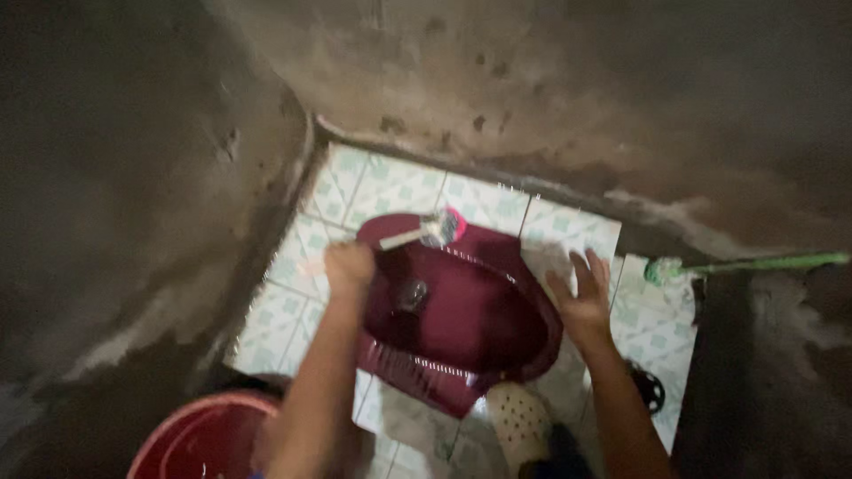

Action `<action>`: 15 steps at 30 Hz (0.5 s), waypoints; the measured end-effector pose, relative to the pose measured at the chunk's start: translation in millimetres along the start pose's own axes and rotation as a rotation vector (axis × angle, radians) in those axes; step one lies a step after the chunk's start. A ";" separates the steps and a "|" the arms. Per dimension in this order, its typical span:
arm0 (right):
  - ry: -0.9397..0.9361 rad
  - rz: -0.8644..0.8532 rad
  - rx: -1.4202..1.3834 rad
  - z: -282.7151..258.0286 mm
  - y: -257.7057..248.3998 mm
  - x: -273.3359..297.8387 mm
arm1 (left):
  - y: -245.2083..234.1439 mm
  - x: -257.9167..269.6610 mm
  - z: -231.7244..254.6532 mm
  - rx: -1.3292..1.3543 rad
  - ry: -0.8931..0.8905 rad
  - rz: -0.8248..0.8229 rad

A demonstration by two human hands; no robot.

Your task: The person scrubs a maroon squat toilet with a long-handled brush, repeatedly scooping water from a red bucket with a blue scoop to rinse the bowl and surrounding tiles. The person also scrubs the tiled floor around the toilet.

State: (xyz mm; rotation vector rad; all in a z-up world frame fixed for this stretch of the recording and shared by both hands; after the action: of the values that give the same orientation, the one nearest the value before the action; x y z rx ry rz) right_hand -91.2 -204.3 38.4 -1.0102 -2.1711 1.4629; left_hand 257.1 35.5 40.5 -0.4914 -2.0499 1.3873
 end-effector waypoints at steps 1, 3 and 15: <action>0.073 -0.009 -0.090 2.8 7.6 0.5 | 0.3 -10.4 -9.9 -0.033 -0.025 0.112; 0.202 -0.015 -0.266 11.3 17.5 -21.0 | 0.3 -35.1 -19.2 -0.055 -0.051 0.214; 0.090 0.181 -0.372 1.1 8.5 -86.3 | -18.3 -113.9 19.7 -0.231 0.299 0.109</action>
State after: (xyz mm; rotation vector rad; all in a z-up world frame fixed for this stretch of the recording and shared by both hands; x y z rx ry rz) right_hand -29.0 -264.7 39.7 -1.3983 -2.3894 1.0759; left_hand 329.6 -54.3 20.6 -0.8658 -1.9664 1.0645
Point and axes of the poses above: each hand's wrist, its own x-axis away from the middle knuckle, its own y-axis out of the palm, z = x × y, the point moved 3 cm from there along -x, towards the middle knuckle, and after that the axes turned 5 degrees about x, right-handed, at the moved point
